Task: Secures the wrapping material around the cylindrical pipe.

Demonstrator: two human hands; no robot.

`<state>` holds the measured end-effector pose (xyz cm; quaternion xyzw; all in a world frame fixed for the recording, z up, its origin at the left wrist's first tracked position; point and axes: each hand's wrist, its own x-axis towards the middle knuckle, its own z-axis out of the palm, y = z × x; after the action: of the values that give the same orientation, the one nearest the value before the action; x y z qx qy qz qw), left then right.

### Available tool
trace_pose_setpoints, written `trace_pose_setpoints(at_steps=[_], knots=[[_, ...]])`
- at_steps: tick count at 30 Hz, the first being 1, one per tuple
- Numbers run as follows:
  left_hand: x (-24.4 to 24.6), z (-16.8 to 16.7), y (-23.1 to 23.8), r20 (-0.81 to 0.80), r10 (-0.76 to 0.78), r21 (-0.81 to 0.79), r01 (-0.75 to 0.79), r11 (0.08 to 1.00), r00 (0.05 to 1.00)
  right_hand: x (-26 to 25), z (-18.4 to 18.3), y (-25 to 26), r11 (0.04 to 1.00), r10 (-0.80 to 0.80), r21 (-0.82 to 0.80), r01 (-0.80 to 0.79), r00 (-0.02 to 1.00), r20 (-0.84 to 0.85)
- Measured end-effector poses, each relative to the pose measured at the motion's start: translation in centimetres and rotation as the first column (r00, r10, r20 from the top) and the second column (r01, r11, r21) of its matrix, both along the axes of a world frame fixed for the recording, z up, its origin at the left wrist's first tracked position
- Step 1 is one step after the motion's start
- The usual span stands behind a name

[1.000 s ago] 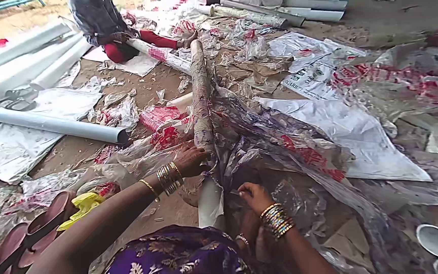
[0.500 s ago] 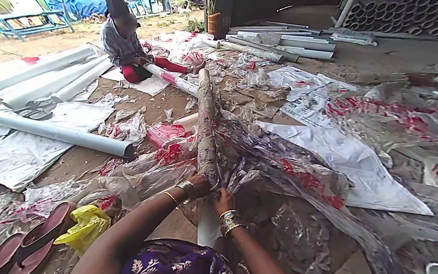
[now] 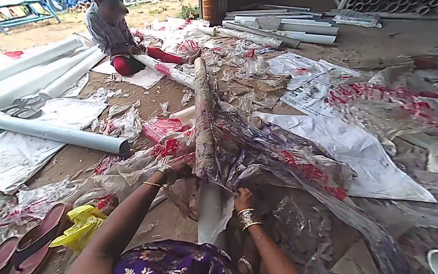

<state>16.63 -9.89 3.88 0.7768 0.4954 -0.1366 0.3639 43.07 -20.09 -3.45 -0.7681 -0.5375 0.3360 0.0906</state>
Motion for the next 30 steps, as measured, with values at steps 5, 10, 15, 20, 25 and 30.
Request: trace_pose_setpoints(at_steps=[5, 10, 15, 20, 25, 30], knots=[[-3.5, -0.9, 0.9, -0.031, 0.087, -0.004, -0.087, 0.996, 0.996, 0.0, 0.2, 0.2, 0.998, -0.060, -0.024, 0.059, 0.997, -0.042], [2.7, 1.7, -0.5, -0.112, 0.034, 0.245, -0.006, 0.969, 0.993, 0.5, 1.2, 0.1, 0.944, 0.025, 0.328, 0.023, 0.990, -0.141], [8.0, -1.1, -3.1, -0.118, -0.156, 0.277, 0.184, 0.943, 0.981, -1.9, 0.8, 2.1, 0.939, 0.237, 0.268, -0.214, 0.970, -0.057], [9.1, -3.9, -4.8, -0.109, -0.048, 0.309, 0.079, 0.948, 0.993, -3.4, -0.6, 3.5, 0.944, 0.201, 0.270, -0.188, 0.979, -0.021], [9.5, -4.1, -3.3, -0.089, -0.105, 0.376, 0.131, 0.917, 0.990, -3.8, -0.5, 3.7, 0.934, 0.161, 0.326, -0.144, 0.987, -0.027], [8.1, -4.0, -3.4, -0.044, -0.140, 0.482, 0.144, 0.864, 0.989, -4.3, -0.7, 3.5, 0.938, 0.112, 0.335, -0.089, 0.992, -0.051]])
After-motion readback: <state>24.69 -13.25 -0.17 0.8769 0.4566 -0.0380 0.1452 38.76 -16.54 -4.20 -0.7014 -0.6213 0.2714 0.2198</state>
